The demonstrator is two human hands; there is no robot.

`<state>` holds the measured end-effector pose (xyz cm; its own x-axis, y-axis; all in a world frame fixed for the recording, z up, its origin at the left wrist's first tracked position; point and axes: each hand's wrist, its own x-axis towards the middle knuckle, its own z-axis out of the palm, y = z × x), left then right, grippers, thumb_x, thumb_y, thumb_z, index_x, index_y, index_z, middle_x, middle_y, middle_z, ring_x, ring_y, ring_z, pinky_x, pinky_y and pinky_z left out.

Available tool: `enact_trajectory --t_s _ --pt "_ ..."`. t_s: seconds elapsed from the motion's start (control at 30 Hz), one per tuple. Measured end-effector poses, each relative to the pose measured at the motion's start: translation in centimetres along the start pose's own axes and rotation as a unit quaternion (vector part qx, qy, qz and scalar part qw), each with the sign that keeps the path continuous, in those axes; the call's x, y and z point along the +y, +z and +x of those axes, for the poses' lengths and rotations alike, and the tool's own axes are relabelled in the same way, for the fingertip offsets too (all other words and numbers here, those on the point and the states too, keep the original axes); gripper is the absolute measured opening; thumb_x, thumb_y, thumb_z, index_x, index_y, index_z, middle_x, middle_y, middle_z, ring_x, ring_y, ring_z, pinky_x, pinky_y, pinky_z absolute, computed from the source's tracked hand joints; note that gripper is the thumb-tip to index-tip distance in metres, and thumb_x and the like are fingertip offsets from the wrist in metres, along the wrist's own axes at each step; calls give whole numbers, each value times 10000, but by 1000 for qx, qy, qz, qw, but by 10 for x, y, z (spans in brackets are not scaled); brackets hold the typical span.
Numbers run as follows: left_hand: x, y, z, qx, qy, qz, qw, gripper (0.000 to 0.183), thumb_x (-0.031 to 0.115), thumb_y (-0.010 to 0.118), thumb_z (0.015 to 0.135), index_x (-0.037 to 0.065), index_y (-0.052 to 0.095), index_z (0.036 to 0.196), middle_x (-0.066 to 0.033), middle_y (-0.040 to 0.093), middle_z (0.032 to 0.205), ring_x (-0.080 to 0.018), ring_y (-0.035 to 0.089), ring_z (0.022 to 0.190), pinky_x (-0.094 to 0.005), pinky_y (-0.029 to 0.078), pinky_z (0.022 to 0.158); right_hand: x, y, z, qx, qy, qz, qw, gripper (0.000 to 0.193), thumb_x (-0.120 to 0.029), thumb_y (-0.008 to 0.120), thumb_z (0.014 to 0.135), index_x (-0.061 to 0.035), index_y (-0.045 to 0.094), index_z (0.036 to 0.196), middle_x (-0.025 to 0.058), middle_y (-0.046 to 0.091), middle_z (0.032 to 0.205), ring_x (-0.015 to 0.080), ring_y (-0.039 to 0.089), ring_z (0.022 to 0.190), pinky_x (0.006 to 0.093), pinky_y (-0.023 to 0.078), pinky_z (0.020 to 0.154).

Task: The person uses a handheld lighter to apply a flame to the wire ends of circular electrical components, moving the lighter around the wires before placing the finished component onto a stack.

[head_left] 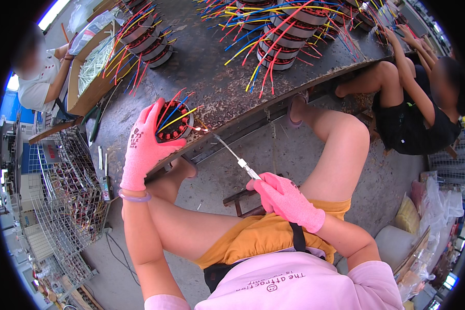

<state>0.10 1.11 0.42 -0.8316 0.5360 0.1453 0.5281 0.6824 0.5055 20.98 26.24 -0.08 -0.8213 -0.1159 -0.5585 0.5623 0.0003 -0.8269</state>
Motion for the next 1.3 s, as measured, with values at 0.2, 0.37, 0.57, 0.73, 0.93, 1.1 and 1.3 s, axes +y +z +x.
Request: enact_trajectory --t_s 0.2,0.37,0.57,0.73,0.93,1.1,1.3 --pt "1 1 0 2 -1 0 1000 963 215 885 595 12 454 1431 -199 527 1354 -370 550 1227 -420 453 1039 -9 1 -3 2 16 -13 1000 295 -265 477 1011 -3 612 1032 34 487 616 92 474 519 279 401 534" --pt "2 -1 0 1 -3 5 1000 962 215 883 597 14 451 1434 -198 525 1357 -369 548 1229 -420 453 1040 -9 1 -3 0 -4 -30 1000 278 -263 493 1002 -17 618 1031 44 477 614 98 473 520 287 405 541" --pt "2 0 -1 2 -2 8 1000 961 211 880 601 20 448 1438 -198 524 1358 -370 546 1232 -420 450 1042 -12 1 -3 4 27 -21 999 281 -260 486 1006 -15 621 1026 43 487 634 98 479 528 287 410 547" --pt "3 0 -1 1 -3 8 1000 965 215 882 599 26 448 1440 -199 522 1362 -371 545 1233 -420 449 1042 -8 0 -4 5 6 -15 1000 299 -278 493 1005 -6 615 1029 33 487 615 93 478 526 286 408 539" --pt "0 0 -1 2 2 13 1000 976 223 882 594 23 443 1443 -202 520 1363 -376 544 1235 -424 450 1040 -12 0 -5 -1 29 -16 999 296 -269 485 1010 0 606 1023 29 501 637 93 487 534 285 410 536" --pt "0 1 -1 1 -1 13 1000 980 224 880 594 32 441 1449 -197 519 1365 -376 543 1236 -425 449 1041 -10 0 -4 -6 11 -29 999 269 -250 483 1011 -14 611 1032 36 480 629 100 485 528 282 415 546" --pt "2 1 -1 1 -3 12 1000 978 220 880 594 32 441 1448 -194 519 1367 -374 544 1236 -424 450 1040 -8 0 -4 -5 -36 -64 997 274 -252 486 1009 -14 615 1049 49 481 622 102 489 525 281 417 546"
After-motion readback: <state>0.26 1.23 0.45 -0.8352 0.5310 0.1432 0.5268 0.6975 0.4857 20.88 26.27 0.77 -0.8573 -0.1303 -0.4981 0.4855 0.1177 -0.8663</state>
